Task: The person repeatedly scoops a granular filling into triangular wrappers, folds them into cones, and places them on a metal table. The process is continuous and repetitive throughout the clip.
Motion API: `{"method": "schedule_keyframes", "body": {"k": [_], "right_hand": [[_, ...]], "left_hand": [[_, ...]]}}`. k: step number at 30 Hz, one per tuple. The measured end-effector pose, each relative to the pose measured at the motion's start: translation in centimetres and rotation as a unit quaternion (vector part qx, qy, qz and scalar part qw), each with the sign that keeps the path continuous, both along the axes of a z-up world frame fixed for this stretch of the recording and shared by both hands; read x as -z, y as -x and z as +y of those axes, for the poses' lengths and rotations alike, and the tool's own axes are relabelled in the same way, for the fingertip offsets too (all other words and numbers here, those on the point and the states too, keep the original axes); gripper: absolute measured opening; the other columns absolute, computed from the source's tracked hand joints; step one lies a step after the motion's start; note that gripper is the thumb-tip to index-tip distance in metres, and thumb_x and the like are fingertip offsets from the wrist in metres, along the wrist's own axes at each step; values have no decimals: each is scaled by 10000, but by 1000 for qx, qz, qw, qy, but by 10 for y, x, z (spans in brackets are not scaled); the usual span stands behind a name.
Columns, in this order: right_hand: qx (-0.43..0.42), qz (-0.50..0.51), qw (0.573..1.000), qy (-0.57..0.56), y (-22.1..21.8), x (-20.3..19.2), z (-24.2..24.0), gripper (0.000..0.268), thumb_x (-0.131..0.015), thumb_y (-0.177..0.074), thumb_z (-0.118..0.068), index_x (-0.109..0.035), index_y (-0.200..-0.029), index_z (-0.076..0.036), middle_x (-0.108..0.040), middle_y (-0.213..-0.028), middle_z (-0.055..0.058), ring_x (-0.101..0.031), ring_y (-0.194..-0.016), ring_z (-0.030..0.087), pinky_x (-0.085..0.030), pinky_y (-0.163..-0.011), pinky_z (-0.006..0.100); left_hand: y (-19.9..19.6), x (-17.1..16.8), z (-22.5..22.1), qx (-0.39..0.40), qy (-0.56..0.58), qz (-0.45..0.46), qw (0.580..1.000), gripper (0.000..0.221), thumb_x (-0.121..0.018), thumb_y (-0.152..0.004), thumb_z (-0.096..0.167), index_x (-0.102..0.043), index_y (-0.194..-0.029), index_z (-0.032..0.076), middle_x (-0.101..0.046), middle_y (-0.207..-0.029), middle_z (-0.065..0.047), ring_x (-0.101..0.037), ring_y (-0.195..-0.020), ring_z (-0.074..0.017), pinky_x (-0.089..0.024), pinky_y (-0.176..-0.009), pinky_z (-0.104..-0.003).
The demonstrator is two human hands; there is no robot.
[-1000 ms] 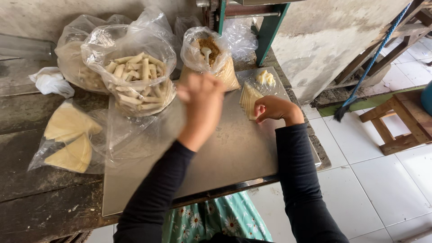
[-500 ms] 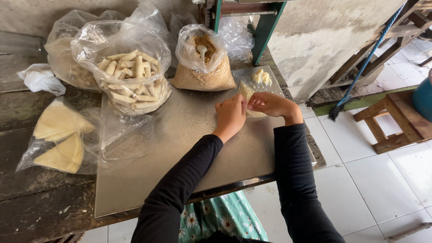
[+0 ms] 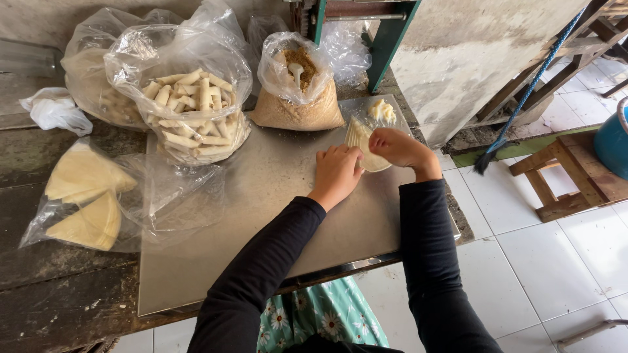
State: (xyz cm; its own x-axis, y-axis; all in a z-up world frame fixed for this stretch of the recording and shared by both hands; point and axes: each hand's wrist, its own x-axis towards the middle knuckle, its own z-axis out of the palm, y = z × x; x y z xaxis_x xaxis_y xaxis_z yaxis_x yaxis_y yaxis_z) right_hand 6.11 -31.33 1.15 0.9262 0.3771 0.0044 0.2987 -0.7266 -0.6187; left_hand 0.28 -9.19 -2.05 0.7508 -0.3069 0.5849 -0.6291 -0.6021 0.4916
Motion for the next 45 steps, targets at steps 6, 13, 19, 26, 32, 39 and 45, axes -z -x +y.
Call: {"method": "schedule_keyframes", "body": {"k": [6,13,19,26,32,39,45], "right_hand": [[-90,62,990,89,0,-2,-4,316,-849,-765,-260,-711,-953,-46,-716,-882,74,-662,-832,184,-537,-734,332],[106,-45,992,-44,-3,0,-23,183,-748,-911,-178,-701,-976,-13,-699,-848,65,-631,-774,164,-523,-685,316],[220,-250,920,-204,6,-21,-1,97,-713,-980,-80,-708,-1033,0,-712,-878,64,-640,-772,131,-523,-692,268],[81,-346,927,-123,32,-43,81,110,-719,-931,-34,-729,-1029,15,-696,-931,116,-655,-793,184,-518,-706,300],[49,-274,946,-164,46,-49,113,96,-727,-934,-45,-703,-1004,17,-656,-896,91,-625,-783,181,-494,-690,312],[72,-302,935,-169,56,-54,131,108,-708,-925,-39,-698,-1022,8,-656,-894,89,-635,-775,174,-515,-700,304],[-136,-250,956,-76,73,-50,149,96,-706,-890,-59,-705,-982,-33,-671,-878,78,-664,-765,173,-541,-679,300]], "left_hand": [[-4,-1,-13,-13,-20,14,1000,43,-726,-916,177,-684,-926,177,-693,-902,0,-632,-928,-230,-354,-872,-420],[-3,4,-12,-14,-48,-65,997,149,-709,-883,198,-710,-1005,114,-692,-962,-51,-607,-929,-255,-353,-836,-440],[3,7,-6,3,-62,-49,997,111,-653,-899,134,-735,-974,125,-726,-954,-43,-643,-964,-254,-408,-874,-461],[2,-10,58,24,167,211,963,268,-560,-1018,145,-671,-1184,-33,-760,-1027,-133,-747,-868,-205,-597,-757,-332],[19,-17,106,36,265,385,883,330,-547,-1031,177,-635,-1213,-84,-755,-1019,-173,-737,-849,-193,-601,-742,-283],[2,-2,110,59,343,435,830,340,-519,-1033,164,-603,-1239,-93,-736,-1060,-189,-754,-894,-195,-630,-820,-293],[1,-3,112,51,370,456,808,325,-509,-1050,187,-626,-1165,-93,-727,-969,-164,-734,-820,-170,-628,-773,-290]]}}
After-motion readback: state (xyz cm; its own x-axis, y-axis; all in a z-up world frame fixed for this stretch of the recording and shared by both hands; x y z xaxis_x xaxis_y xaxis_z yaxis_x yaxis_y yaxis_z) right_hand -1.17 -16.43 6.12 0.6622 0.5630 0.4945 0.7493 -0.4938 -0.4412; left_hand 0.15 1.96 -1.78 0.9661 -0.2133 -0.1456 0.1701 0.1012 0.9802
